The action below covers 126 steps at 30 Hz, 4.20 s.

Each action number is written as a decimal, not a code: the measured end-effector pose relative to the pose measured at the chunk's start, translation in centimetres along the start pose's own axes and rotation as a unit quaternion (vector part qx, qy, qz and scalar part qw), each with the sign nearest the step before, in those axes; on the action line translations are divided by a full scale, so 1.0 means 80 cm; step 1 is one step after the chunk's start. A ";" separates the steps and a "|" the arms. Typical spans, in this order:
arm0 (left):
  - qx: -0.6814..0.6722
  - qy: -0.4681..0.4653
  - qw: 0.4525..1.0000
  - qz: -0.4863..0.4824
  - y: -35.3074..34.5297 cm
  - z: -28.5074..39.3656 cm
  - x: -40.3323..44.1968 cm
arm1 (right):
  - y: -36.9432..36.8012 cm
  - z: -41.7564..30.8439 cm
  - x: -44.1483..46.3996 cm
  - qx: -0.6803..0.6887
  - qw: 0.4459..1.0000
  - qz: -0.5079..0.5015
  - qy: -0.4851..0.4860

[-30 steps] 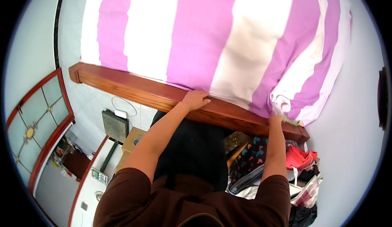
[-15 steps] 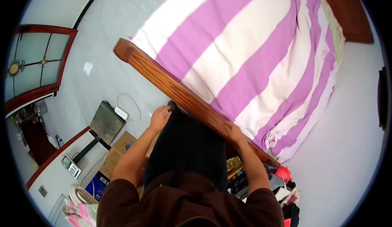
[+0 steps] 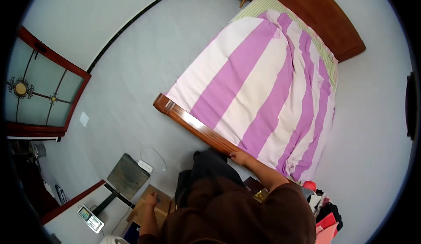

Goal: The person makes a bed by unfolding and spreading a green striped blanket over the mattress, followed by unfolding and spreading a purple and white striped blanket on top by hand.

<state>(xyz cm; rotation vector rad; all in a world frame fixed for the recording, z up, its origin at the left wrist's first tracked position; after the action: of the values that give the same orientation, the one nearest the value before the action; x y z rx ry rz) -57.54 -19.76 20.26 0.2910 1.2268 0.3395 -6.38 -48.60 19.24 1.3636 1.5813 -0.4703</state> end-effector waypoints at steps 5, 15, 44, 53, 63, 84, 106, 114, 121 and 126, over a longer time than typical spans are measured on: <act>0.005 -0.122 0.992 0.027 0.071 0.067 0.075 | 0.047 -0.033 0.026 -0.055 0.996 -0.034 -0.068; 0.012 -0.172 0.984 0.053 0.355 0.195 0.108 | 0.181 -0.261 0.234 -0.158 0.987 -0.010 -0.032; 0.243 -0.258 0.929 0.111 1.039 0.443 0.577 | 0.338 -0.621 0.444 0.176 0.969 0.150 -0.091; 0.295 -0.362 0.882 -0.060 0.968 0.796 0.636 | 0.530 -0.519 0.508 0.153 0.973 0.141 -0.102; 0.455 -0.285 0.823 -0.184 0.945 0.992 0.736 | 0.898 -0.469 0.481 0.274 0.867 0.407 -0.087; 0.477 -0.491 0.717 -0.132 0.815 1.871 0.987 | 1.109 -0.335 0.563 0.506 0.758 0.368 -0.184; 0.643 -0.399 0.588 -0.284 0.490 2.317 1.103 | 1.600 0.079 0.466 0.520 0.656 0.488 -0.250; 0.755 -0.399 0.386 -0.348 0.294 2.535 1.105 | 1.645 0.044 0.547 0.628 0.568 0.459 -0.268; 0.740 -0.425 0.412 -0.320 0.108 2.620 1.055 | 1.696 0.048 0.549 0.719 0.443 0.479 -0.240; 0.644 -0.328 0.570 -0.391 0.016 2.569 1.119 | 1.685 0.101 0.594 0.770 0.424 0.420 -0.225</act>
<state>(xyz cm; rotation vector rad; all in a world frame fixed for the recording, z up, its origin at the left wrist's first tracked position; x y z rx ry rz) 164.21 10.52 7.53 0.9612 0.5055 -1.4572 123.60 11.25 14.31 2.6247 -0.6817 -1.5871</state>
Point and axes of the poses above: each hand's wrist, its own x-axis towards the middle knuckle, its own y-axis out of the back of the hand, z = x × y, the point moved 1 cm from there along x, towards the middle knuckle, and after that the axes turned 12 degrees about -z, right-handed, at the moved point
